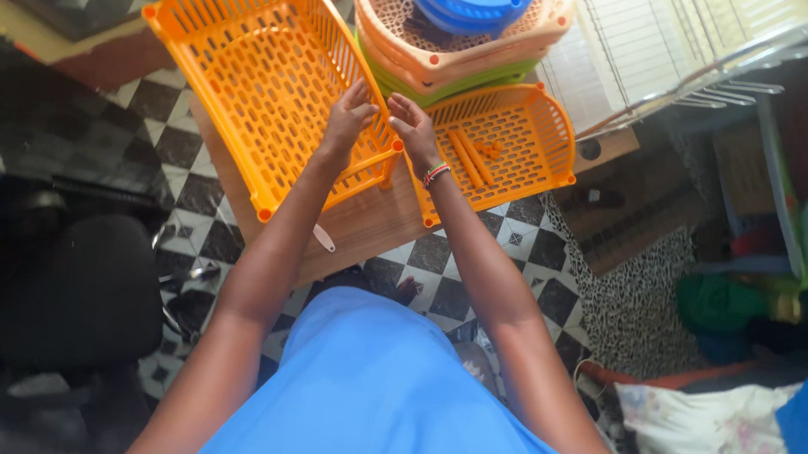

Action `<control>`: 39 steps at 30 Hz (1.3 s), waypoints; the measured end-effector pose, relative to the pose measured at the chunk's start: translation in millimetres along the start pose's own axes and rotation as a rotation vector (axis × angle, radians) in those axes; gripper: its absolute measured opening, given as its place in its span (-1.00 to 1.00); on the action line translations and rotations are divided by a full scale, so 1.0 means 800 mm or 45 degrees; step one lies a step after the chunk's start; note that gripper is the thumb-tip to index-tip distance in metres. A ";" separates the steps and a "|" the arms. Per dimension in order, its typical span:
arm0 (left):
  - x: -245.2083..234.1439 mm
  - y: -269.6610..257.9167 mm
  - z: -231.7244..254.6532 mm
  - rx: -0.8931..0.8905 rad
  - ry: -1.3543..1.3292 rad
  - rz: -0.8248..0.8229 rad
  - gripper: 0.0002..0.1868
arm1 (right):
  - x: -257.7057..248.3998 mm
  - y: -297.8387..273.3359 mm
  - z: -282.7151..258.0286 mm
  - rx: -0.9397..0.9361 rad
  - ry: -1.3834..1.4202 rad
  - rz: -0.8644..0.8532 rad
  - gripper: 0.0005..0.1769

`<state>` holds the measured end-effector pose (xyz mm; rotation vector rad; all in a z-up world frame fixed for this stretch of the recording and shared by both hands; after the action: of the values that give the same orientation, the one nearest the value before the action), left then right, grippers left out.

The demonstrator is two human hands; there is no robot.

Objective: The person assembles an orange plastic basket by inserting corner posts into the basket frame and securing them. They handle the basket frame and posts by hand, repeatedly aligning and pressing the components together on a wooden table.

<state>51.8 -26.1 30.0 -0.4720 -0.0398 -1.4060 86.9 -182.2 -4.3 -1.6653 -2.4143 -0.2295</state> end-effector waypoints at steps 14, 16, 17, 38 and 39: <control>-0.003 -0.006 -0.016 -0.078 0.067 0.092 -0.47 | 0.010 0.012 0.009 0.013 0.078 -0.304 -0.37; -0.009 -0.005 -0.019 -0.106 0.005 0.100 -0.48 | 0.012 0.017 0.009 0.071 0.092 -0.348 -0.37; -0.011 -0.003 -0.019 -0.123 -0.024 0.103 -0.49 | 0.012 0.022 0.008 0.101 0.097 -0.376 -0.37; -0.046 -0.085 0.024 0.493 -0.005 0.915 -0.66 | 0.009 0.034 0.004 0.314 -0.042 -0.764 -0.37; -0.043 -0.105 0.027 0.598 -0.061 1.021 -0.70 | 0.010 0.036 0.007 0.310 -0.104 -0.802 -0.35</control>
<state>-28.7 6.0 63.9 -0.0954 -0.1931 -0.5648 110.5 -163.9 -7.0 -0.7956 -2.8220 0.0475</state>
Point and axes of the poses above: each hand's wrist, its own y-axis towards the middle knuckle, its own x-axis out of the palm, z = x × y, the point moved 7 cm from there along y, towards the middle knuckle, and after that the axes turned 7 degrees about -x, right-handed, at the moved point
